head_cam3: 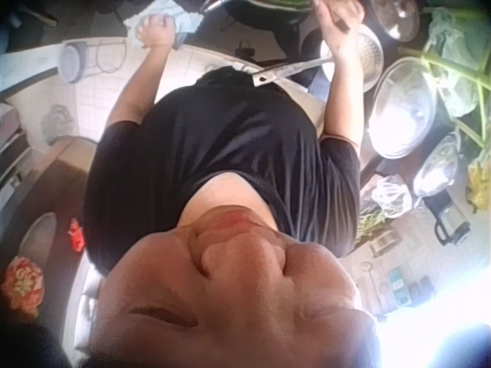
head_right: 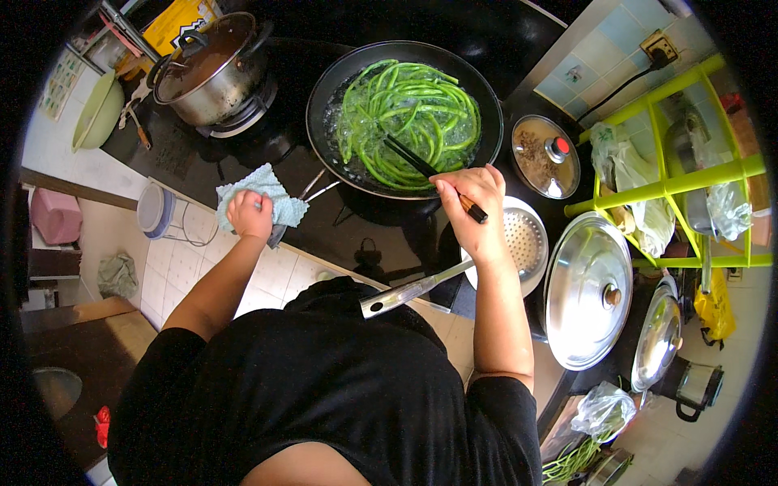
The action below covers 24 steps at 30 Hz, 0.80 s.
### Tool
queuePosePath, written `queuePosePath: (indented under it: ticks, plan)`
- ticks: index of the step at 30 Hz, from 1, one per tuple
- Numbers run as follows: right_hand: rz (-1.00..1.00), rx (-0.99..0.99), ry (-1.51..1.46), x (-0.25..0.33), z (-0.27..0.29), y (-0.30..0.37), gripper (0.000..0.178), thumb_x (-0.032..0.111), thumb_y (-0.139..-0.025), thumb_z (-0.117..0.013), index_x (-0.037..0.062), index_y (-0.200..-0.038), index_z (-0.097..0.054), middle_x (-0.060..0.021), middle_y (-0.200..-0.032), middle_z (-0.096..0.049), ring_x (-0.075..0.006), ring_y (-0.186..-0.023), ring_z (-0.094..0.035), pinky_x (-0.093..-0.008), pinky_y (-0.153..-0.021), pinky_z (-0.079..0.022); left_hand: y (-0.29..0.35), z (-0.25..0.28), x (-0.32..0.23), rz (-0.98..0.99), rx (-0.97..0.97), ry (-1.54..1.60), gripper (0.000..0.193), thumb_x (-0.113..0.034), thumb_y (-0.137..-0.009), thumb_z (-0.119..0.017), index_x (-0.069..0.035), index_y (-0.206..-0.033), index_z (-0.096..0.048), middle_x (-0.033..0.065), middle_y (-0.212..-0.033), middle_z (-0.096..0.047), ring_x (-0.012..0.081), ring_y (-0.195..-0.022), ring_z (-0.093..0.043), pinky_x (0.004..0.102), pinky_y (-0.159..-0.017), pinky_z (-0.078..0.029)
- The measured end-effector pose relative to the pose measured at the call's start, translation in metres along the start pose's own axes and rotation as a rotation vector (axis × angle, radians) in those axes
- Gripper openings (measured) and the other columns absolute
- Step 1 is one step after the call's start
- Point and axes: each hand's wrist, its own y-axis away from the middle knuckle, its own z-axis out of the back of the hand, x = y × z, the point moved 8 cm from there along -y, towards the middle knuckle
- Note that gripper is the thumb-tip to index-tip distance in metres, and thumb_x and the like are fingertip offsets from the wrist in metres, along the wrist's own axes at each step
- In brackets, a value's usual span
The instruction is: The person cooks green beans in a pan on a stovetop, using chopsticks to stir them. They also check a pot of boiling liquid, rinse a metal bowl in the sink, and transfer the cooked beans into the bowl. Finally, they add a new batch of raw green beans to the pan.
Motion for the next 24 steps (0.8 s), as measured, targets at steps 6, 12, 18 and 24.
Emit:
queuePosePath:
  ticks: [6,12,18,24]
  plan:
    - [0.018,-0.025,0.013,0.009,0.017,0.002,0.006,0.011,-0.077,-0.064,0.009,-0.08,-0.068,-0.0007,-0.077,-0.064,-0.0172,-0.076,-0.055,-0.0329,-0.088,-0.031,-0.001,0.003,-0.002,0.003,0.014,0.0,0.018,-0.026,-0.072,-0.062,-0.013,-0.065,-0.052,0.0031,-0.087,-0.055,0.0274,-0.091,-0.049,0.0398,-0.084,-0.034]
    - [-0.082,-0.166,0.124,0.012,0.07,0.026,0.012,0.01,-0.082,-0.056,0.0076,-0.08,-0.068,-0.0006,-0.069,-0.062,-0.0159,-0.074,-0.056,-0.0342,-0.09,-0.032,0.0,0.002,-0.002,0.001,0.007,-0.007,0.018,-0.027,-0.072,-0.061,-0.013,-0.066,-0.052,0.0032,-0.086,-0.055,0.0272,-0.09,-0.049,0.0399,-0.085,-0.033]
    - [-0.174,-0.168,0.088,0.0,0.065,0.037,0.014,0.012,-0.084,-0.055,0.0068,-0.078,-0.067,-0.0011,-0.068,-0.061,-0.0171,-0.073,-0.056,-0.0378,-0.093,-0.032,0.0,0.0,0.001,0.006,0.015,-0.003,0.018,-0.028,-0.073,-0.061,-0.013,-0.065,-0.053,0.0024,-0.087,-0.055,0.0263,-0.091,-0.049,0.0395,-0.086,-0.033]
    - [-0.124,-0.239,0.144,0.015,0.079,0.046,0.009,0.009,-0.081,-0.058,0.0062,-0.078,-0.066,-0.0025,-0.069,-0.061,-0.0182,-0.073,-0.057,-0.0371,-0.091,-0.034,-0.001,0.0,0.001,0.014,0.007,-0.015,0.018,-0.028,-0.072,-0.061,-0.014,-0.064,-0.053,0.0015,-0.085,-0.055,0.0251,-0.092,-0.049,0.0384,-0.087,-0.032]
